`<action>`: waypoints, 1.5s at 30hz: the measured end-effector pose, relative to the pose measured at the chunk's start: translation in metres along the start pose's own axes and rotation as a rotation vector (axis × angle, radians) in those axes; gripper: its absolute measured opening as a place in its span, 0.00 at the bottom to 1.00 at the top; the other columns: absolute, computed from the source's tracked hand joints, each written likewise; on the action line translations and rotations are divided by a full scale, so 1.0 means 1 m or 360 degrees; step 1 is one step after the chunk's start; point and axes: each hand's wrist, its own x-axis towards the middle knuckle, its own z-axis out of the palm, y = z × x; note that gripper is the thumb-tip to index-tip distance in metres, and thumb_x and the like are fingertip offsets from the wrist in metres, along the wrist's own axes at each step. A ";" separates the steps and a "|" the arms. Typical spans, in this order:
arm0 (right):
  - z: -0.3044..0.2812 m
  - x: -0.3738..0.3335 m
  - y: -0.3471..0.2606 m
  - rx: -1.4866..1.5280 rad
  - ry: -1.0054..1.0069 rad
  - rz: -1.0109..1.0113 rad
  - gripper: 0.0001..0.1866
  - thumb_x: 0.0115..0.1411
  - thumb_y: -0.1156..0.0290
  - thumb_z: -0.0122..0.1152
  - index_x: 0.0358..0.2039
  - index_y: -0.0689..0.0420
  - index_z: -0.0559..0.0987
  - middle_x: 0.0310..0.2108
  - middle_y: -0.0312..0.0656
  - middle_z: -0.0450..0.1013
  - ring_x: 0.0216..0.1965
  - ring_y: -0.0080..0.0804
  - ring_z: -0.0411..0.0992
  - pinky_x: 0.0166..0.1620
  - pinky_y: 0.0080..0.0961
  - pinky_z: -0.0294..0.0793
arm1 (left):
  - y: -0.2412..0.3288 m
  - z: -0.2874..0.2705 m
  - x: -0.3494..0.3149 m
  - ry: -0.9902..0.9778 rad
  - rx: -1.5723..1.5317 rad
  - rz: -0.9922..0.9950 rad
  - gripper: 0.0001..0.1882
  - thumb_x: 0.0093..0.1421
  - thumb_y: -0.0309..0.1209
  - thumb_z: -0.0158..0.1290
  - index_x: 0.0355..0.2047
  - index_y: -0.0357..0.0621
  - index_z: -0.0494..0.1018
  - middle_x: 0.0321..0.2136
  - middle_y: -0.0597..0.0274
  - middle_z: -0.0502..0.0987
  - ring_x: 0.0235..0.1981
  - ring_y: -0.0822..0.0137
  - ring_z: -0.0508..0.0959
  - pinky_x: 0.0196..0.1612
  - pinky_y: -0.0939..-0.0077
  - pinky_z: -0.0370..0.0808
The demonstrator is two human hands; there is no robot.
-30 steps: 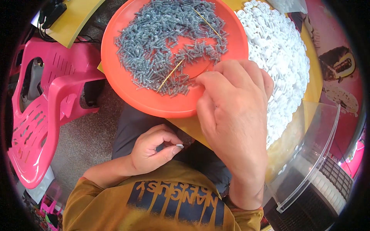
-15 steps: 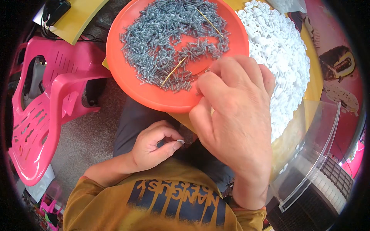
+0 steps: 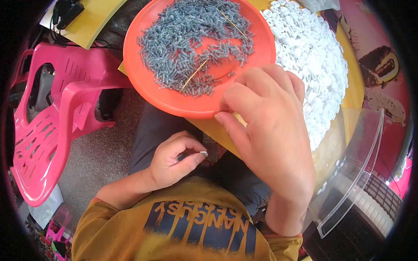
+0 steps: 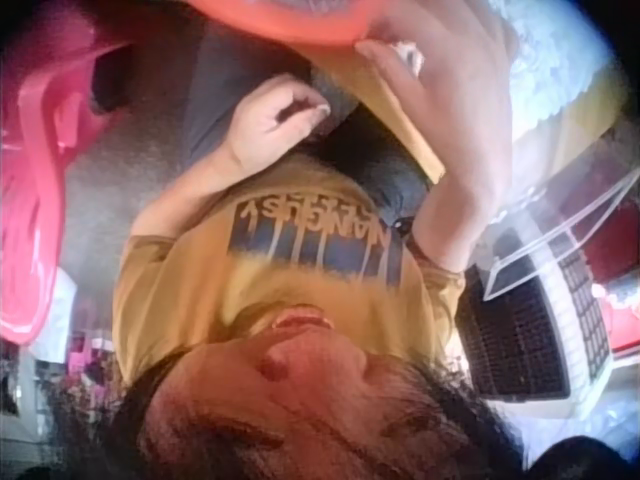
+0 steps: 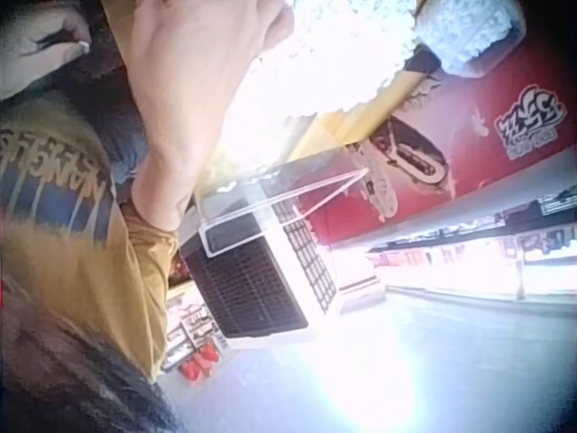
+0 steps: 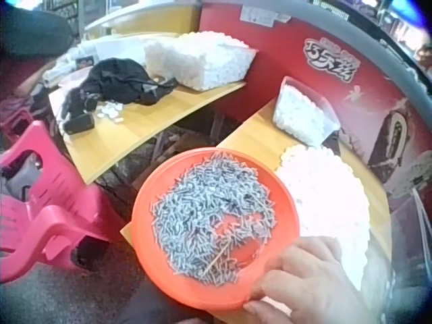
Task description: Assembling small white plastic components by manually inserting metal springs.
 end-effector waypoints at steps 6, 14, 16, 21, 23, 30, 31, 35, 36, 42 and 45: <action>0.006 -0.001 0.009 0.0149 0.0008 -0.0059 0.09 0.40 0.74 0.62 0.21 0.57 0.70 0.24 0.37 0.65 0.33 0.35 0.63 0.42 0.29 0.57 | 0.008 -0.003 -0.003 0.0017 -0.0511 -0.0308 0.05 0.55 0.25 0.50 0.31 0.37 0.70 0.24 0.67 0.68 0.24 0.79 0.69 0.29 0.85 0.68; 0.010 -0.011 0.004 0.0314 0.0175 -0.0029 0.06 0.42 0.81 0.57 0.21 0.60 0.69 0.23 0.37 0.68 0.30 0.30 0.66 0.42 0.25 0.61 | 0.032 -0.009 -0.009 -0.0005 -0.1228 -0.0521 0.06 0.58 0.27 0.48 0.34 0.37 0.68 0.26 0.66 0.71 0.20 0.81 0.67 0.25 0.89 0.65; 0.010 -0.024 -0.007 0.0621 0.0373 0.0209 0.06 0.41 0.86 0.54 0.21 0.63 0.70 0.25 0.39 0.70 0.30 0.27 0.69 0.38 0.21 0.66 | 0.040 -0.009 -0.012 -0.0008 -0.1230 -0.0479 0.06 0.58 0.27 0.48 0.34 0.37 0.68 0.27 0.65 0.72 0.20 0.81 0.67 0.24 0.89 0.65; 0.019 -0.062 -0.014 0.1230 0.0402 -0.0027 0.08 0.41 0.86 0.56 0.24 0.63 0.72 0.27 0.46 0.71 0.29 0.31 0.71 0.33 0.23 0.71 | 0.053 -0.004 -0.018 -0.0012 -0.1197 -0.0364 0.04 0.58 0.25 0.46 0.33 0.38 0.66 0.27 0.55 0.71 0.15 0.77 0.65 0.19 0.87 0.63; 0.023 -0.076 -0.025 0.1722 0.0457 0.0390 0.09 0.39 0.88 0.58 0.22 0.63 0.73 0.24 0.43 0.72 0.24 0.28 0.72 0.28 0.19 0.71 | 0.058 0.000 -0.021 -0.0020 -0.1104 -0.0316 0.04 0.58 0.25 0.45 0.33 0.37 0.66 0.28 0.55 0.71 0.16 0.77 0.65 0.20 0.87 0.63; 0.039 -0.114 -0.033 0.2349 0.0456 0.0514 0.07 0.46 0.89 0.55 0.27 0.65 0.72 0.28 0.44 0.71 0.26 0.24 0.71 0.30 0.18 0.71 | 0.066 0.018 -0.032 -0.0054 -0.0872 -0.0309 0.03 0.58 0.23 0.44 0.33 0.37 0.66 0.27 0.56 0.71 0.17 0.78 0.65 0.21 0.87 0.63; 0.041 -0.118 -0.034 0.2359 0.0467 0.0519 0.07 0.46 0.89 0.55 0.27 0.65 0.72 0.28 0.44 0.71 0.26 0.24 0.71 0.30 0.18 0.71 | 0.067 0.020 -0.033 -0.0059 -0.0818 -0.0300 0.04 0.58 0.23 0.44 0.33 0.36 0.66 0.27 0.57 0.71 0.17 0.78 0.65 0.21 0.87 0.63; 0.042 -0.131 -0.035 0.2433 0.0453 0.0537 0.07 0.49 0.87 0.55 0.30 0.65 0.71 0.29 0.43 0.71 0.29 0.24 0.71 0.33 0.18 0.71 | 0.072 0.031 -0.039 -0.0090 -0.0653 -0.0258 0.05 0.58 0.21 0.43 0.35 0.35 0.66 0.29 0.57 0.70 0.18 0.79 0.66 0.22 0.88 0.64; 0.042 -0.134 -0.035 0.2450 0.0441 0.0560 0.07 0.50 0.87 0.55 0.31 0.65 0.71 0.30 0.43 0.71 0.30 0.24 0.71 0.34 0.17 0.71 | 0.073 0.033 -0.040 -0.0091 -0.0640 -0.0262 0.05 0.58 0.21 0.43 0.35 0.35 0.66 0.29 0.57 0.70 0.18 0.79 0.66 0.22 0.88 0.64; 0.043 -0.148 -0.032 0.2484 0.0404 0.0500 0.12 0.51 0.86 0.55 0.36 0.65 0.68 0.31 0.40 0.69 0.34 0.23 0.71 0.37 0.17 0.71 | 0.069 0.043 -0.041 -0.0134 -0.0371 0.0003 0.08 0.57 0.18 0.43 0.38 0.34 0.66 0.29 0.60 0.68 0.20 0.80 0.66 0.23 0.88 0.64; 0.042 -0.150 -0.032 0.2387 0.0333 0.0549 0.13 0.51 0.85 0.55 0.37 0.64 0.67 0.33 0.39 0.68 0.35 0.22 0.70 0.38 0.16 0.70 | 0.069 0.046 -0.039 -0.0124 -0.0322 0.0002 0.08 0.56 0.18 0.44 0.38 0.34 0.67 0.28 0.61 0.68 0.20 0.81 0.66 0.23 0.89 0.64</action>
